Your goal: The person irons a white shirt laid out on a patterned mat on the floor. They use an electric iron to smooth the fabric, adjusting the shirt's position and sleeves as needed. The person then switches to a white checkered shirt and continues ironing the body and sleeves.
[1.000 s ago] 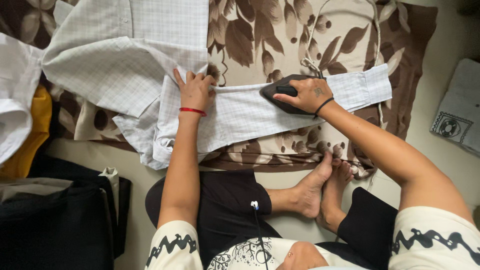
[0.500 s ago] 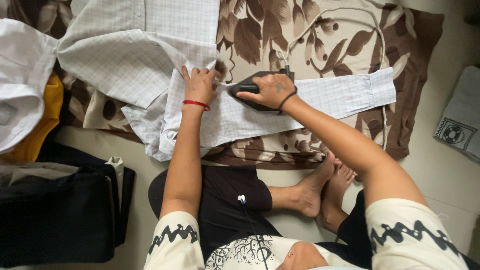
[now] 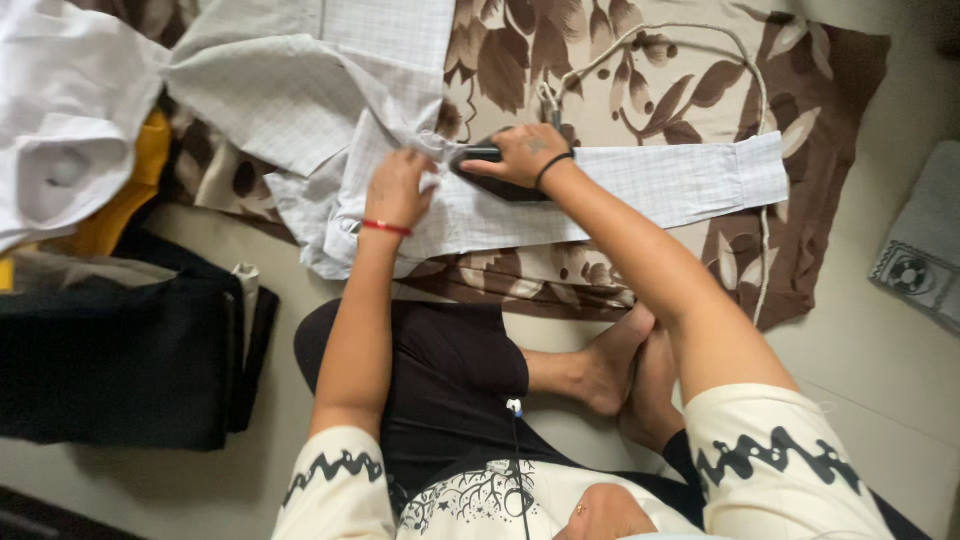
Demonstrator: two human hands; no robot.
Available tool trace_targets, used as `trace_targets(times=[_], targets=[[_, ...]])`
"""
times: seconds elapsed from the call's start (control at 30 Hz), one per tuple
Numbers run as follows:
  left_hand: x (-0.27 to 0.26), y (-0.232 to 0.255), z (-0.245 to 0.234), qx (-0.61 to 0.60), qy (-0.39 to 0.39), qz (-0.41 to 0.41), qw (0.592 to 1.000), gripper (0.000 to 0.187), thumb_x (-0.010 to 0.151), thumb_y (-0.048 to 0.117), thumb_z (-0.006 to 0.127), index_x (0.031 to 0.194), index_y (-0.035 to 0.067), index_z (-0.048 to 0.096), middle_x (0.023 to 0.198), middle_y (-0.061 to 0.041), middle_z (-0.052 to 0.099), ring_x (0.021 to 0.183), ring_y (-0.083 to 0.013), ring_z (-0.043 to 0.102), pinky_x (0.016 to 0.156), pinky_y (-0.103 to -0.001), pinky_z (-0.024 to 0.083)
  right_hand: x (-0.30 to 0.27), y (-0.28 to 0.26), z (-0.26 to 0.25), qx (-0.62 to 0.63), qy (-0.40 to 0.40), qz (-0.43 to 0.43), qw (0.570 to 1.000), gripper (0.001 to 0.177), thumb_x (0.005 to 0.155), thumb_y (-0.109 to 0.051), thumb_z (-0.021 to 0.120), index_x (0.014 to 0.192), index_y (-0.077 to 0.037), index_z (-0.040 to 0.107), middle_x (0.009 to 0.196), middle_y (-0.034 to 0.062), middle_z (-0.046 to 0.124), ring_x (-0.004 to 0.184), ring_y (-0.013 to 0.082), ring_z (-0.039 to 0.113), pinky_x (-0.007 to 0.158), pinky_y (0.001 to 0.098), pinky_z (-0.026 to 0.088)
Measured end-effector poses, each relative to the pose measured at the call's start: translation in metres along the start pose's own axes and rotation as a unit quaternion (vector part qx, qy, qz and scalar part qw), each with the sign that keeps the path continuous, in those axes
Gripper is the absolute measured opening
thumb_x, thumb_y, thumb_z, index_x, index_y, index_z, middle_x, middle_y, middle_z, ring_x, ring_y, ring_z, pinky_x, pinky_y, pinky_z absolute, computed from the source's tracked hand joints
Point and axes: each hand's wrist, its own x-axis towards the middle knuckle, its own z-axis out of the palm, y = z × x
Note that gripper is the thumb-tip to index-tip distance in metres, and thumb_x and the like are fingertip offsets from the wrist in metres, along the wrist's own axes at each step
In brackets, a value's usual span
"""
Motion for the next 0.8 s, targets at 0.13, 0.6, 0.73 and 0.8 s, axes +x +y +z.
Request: trace_targets(times=[0.13,0.6,0.73,0.8], targets=[[-0.057,0.016,-0.021,0.000,-0.104,-0.020,0.994,0.032,0.073,0.029,0.089,0.089,0.012,0.068,0.098,-0.010,0.063,0.099,-0.0340,0.060,0.086,-0.046,0.049,-0.034,0.030,0.002,-0.035,-0.047,0.013,0.998,0.090,0.083,-0.093,0.040,0.113,-0.018,0.079,0.097,0.0129,0.077,0.084,0.0302,0.074,0.071,0.0427,0.059],[-0.111,0.010,-0.012,0.302,-0.042,0.100,0.947,0.007,0.089,0.020,0.064,0.096,0.018,0.066,0.096,-0.002,0.063,0.101,-0.0232,0.058,0.099,-0.044,0.042,-0.154,0.133,0.004,-0.115,-0.085,0.024,0.989,0.079,0.079,-0.088,0.052,0.094,-0.016,0.080,0.083,0.0172,0.076,0.086,0.0375,0.074,0.082,0.0469,0.060],[-0.119,-0.012,-0.018,0.292,-0.029,0.114,0.949,0.010,0.091,0.017,0.059,0.096,0.017,0.067,0.095,-0.002,0.064,0.103,-0.0225,0.059,0.104,-0.044,0.041,-0.156,0.134,0.006,-0.100,-0.065,0.012,0.993,0.078,0.077,-0.087,0.053,0.096,-0.016,0.080,0.084,0.0183,0.075,0.086,0.0391,0.073,0.080,0.0482,0.059],[-0.126,-0.022,-0.025,0.302,-0.034,0.109,0.947,0.011,0.091,0.016,0.059,0.096,0.018,0.069,0.093,-0.002,0.065,0.103,-0.0224,0.059,0.104,-0.043,0.041,-0.155,0.133,0.005,-0.096,-0.054,0.007,0.994,0.079,0.075,-0.088,0.054,0.099,-0.017,0.079,0.083,0.0195,0.075,0.083,0.0401,0.072,0.078,0.0492,0.059]])
